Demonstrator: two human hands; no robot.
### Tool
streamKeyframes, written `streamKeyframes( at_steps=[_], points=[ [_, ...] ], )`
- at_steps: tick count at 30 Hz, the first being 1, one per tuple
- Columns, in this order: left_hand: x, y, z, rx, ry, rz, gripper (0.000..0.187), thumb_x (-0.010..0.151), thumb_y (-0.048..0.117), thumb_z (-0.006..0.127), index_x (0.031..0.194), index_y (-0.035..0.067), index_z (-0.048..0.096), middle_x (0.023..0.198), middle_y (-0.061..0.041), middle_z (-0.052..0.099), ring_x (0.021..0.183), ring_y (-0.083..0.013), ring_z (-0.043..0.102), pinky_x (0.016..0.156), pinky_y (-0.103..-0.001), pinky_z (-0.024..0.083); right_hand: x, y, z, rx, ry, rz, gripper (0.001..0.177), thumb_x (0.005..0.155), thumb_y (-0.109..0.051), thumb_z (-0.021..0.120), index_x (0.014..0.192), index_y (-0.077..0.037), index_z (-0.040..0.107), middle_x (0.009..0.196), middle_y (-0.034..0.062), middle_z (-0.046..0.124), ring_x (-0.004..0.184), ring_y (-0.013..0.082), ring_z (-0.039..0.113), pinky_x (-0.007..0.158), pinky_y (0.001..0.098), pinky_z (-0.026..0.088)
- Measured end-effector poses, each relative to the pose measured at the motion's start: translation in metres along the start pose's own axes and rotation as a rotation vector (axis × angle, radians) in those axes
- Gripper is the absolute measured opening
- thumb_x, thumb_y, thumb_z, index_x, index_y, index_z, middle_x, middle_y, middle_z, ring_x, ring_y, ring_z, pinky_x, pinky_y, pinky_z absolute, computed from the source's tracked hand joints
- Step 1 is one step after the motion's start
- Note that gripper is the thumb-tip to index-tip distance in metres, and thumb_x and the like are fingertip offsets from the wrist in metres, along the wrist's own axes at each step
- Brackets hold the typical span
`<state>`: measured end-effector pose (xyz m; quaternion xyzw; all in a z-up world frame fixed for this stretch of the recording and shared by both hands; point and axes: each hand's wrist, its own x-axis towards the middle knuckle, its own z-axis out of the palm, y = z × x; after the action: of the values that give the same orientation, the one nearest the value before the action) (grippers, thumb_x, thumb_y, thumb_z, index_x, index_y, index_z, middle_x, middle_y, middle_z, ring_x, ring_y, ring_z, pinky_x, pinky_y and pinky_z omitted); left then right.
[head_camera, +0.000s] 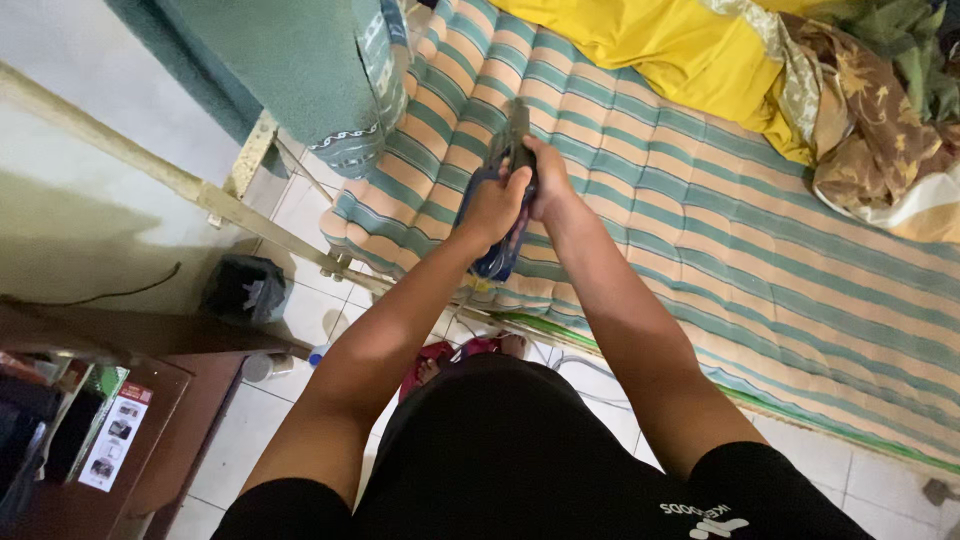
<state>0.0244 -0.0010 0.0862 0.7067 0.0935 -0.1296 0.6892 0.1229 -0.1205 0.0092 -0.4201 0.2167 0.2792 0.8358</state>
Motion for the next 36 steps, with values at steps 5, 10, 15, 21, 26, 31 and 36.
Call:
streamKeyframes(
  at_steps=[5,10,15,21,26,31,36],
  points=[
    [-0.024,-0.001,0.001,-0.087,-0.027,-0.068,0.064,0.097,0.051,0.051,0.061,-0.002,0.062,0.052,-0.009,0.059,0.042,-0.0206,0.059,0.040,-0.035,0.045,-0.038,0.009,0.006,-0.035,0.043,-0.006,0.031,0.100,-0.037,0.052,0.100,-0.006,0.058,0.076,0.0102,0.064,0.063,0.0235,0.062,0.058,0.0389,0.055],
    [-0.008,-0.014,0.007,-0.160,-0.118,-0.041,0.061,0.098,0.047,0.052,0.061,0.000,0.057,0.051,-0.009,0.057,0.038,-0.0209,0.056,0.036,-0.036,0.044,-0.027,0.009,-0.007,-0.073,0.026,-0.037,0.037,0.099,-0.042,0.051,0.098,-0.006,0.059,0.075,0.0099,0.064,0.062,0.0229,0.062,0.056,0.0386,0.055],
    [0.025,-0.025,0.015,-0.065,-0.059,-0.064,0.056,0.096,0.044,0.057,0.061,0.001,0.059,0.050,-0.008,0.057,0.036,-0.0198,0.057,0.035,-0.036,0.045,0.003,0.005,-0.022,0.038,0.023,0.006,0.042,0.098,-0.046,0.054,0.095,-0.005,0.061,0.075,0.0095,0.065,0.063,0.0229,0.062,0.055,0.0375,0.055],
    [0.075,-0.028,0.022,-0.068,-0.026,-0.048,0.057,0.096,0.046,0.057,0.061,0.001,0.059,0.050,-0.007,0.057,0.037,-0.0181,0.056,0.036,-0.036,0.045,0.043,-0.023,-0.027,0.015,0.076,0.008,0.040,0.097,-0.045,0.057,0.093,-0.005,0.060,0.073,0.0082,0.065,0.062,0.0220,0.061,0.055,0.0359,0.055],
    [0.107,-0.021,0.020,-0.032,-0.016,0.075,0.056,0.097,0.046,0.055,0.063,0.002,0.061,0.050,-0.006,0.059,0.039,-0.0168,0.059,0.038,-0.036,0.046,0.073,-0.042,-0.024,0.064,-0.002,-0.033,0.036,0.097,-0.042,0.058,0.094,-0.006,0.060,0.073,0.0082,0.064,0.061,0.0217,0.060,0.056,0.0357,0.053],
    [0.148,-0.009,0.022,-0.047,0.001,0.058,0.059,0.098,0.047,0.053,0.063,0.000,0.059,0.049,-0.008,0.057,0.036,-0.0195,0.055,0.037,-0.037,0.044,0.117,-0.072,-0.027,0.020,-0.018,-0.008,0.039,0.096,-0.044,0.057,0.090,-0.006,0.062,0.074,0.0077,0.065,0.062,0.0212,0.061,0.058,0.0369,0.054],
    [0.199,-0.009,0.028,0.112,0.118,0.193,0.060,0.097,0.052,0.051,0.071,0.001,0.068,0.054,-0.012,0.067,0.050,-0.0229,0.070,0.049,-0.037,0.051,0.152,-0.094,-0.044,-0.081,-0.048,0.000,0.045,0.093,-0.052,0.054,0.089,-0.009,0.066,0.078,0.0053,0.067,0.072,0.0216,0.062,0.071,0.0480,0.055]
  ],
)
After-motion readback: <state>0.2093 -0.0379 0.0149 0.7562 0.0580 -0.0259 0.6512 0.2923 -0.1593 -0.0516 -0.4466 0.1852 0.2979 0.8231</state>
